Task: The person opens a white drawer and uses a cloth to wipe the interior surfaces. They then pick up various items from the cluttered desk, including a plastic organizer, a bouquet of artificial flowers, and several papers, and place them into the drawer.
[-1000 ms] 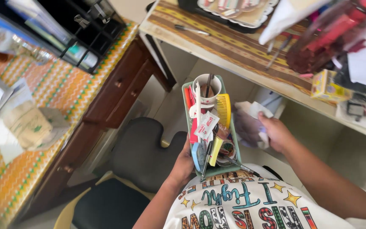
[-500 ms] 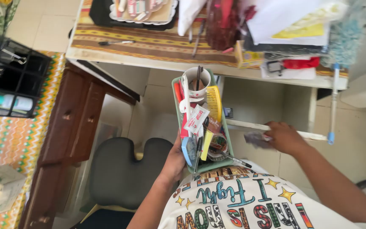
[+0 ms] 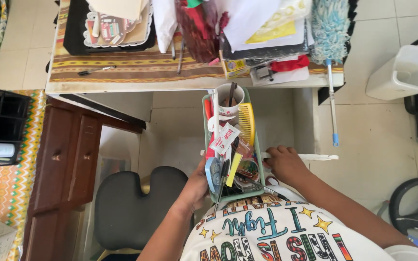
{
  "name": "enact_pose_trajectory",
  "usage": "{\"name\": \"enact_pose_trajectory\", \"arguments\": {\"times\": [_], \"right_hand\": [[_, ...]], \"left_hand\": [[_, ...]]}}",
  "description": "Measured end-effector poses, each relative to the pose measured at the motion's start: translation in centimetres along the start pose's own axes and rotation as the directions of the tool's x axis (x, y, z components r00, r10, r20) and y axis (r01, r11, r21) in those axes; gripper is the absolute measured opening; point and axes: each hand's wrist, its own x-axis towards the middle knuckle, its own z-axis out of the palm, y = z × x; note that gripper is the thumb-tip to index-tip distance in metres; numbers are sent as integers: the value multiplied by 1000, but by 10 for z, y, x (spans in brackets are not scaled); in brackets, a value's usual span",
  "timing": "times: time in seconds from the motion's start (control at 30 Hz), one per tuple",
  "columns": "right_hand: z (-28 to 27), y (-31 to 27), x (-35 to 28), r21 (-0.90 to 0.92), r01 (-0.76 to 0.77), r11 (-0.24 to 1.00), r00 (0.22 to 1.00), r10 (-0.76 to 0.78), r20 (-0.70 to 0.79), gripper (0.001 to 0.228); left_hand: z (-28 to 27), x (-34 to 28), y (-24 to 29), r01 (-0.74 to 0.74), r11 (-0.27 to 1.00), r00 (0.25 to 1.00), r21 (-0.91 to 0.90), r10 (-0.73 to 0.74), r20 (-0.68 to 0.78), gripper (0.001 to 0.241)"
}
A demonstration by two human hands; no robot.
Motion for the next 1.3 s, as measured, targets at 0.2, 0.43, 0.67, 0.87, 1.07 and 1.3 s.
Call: {"name": "enact_pose_trajectory", "arguments": {"times": [0.2, 0.43, 0.67, 0.87, 1.07, 1.3], "right_hand": [[-9, 0, -15, 64, 48, 997, 998, -51, 39, 26], [14, 18, -57, 156, 190, 969, 979, -175, -103, 40], [8, 28, -88, 173, 80, 982, 995, -91, 51, 63], [11, 29, -103, 314, -36, 949, 999, 34, 14, 87], [14, 26, -114, 404, -107, 909, 990, 135, -42, 85], [23, 24, -113, 444, -157, 882, 971, 220, -95, 81]], "left_hand": [[18, 7, 21, 68, 997, 994, 23, -70, 87, 71], [14, 37, 37, 87, 973, 974, 215, -129, 189, 72], [21, 79, 69, 110, 955, 913, 277, -207, 351, 72], [38, 112, 106, 107, 909, 857, 403, -290, 427, 65], [38, 173, 109, 84, 851, 820, 519, -355, 449, 61], [56, 187, 142, 21, 783, 821, 621, -367, 436, 62]]}}
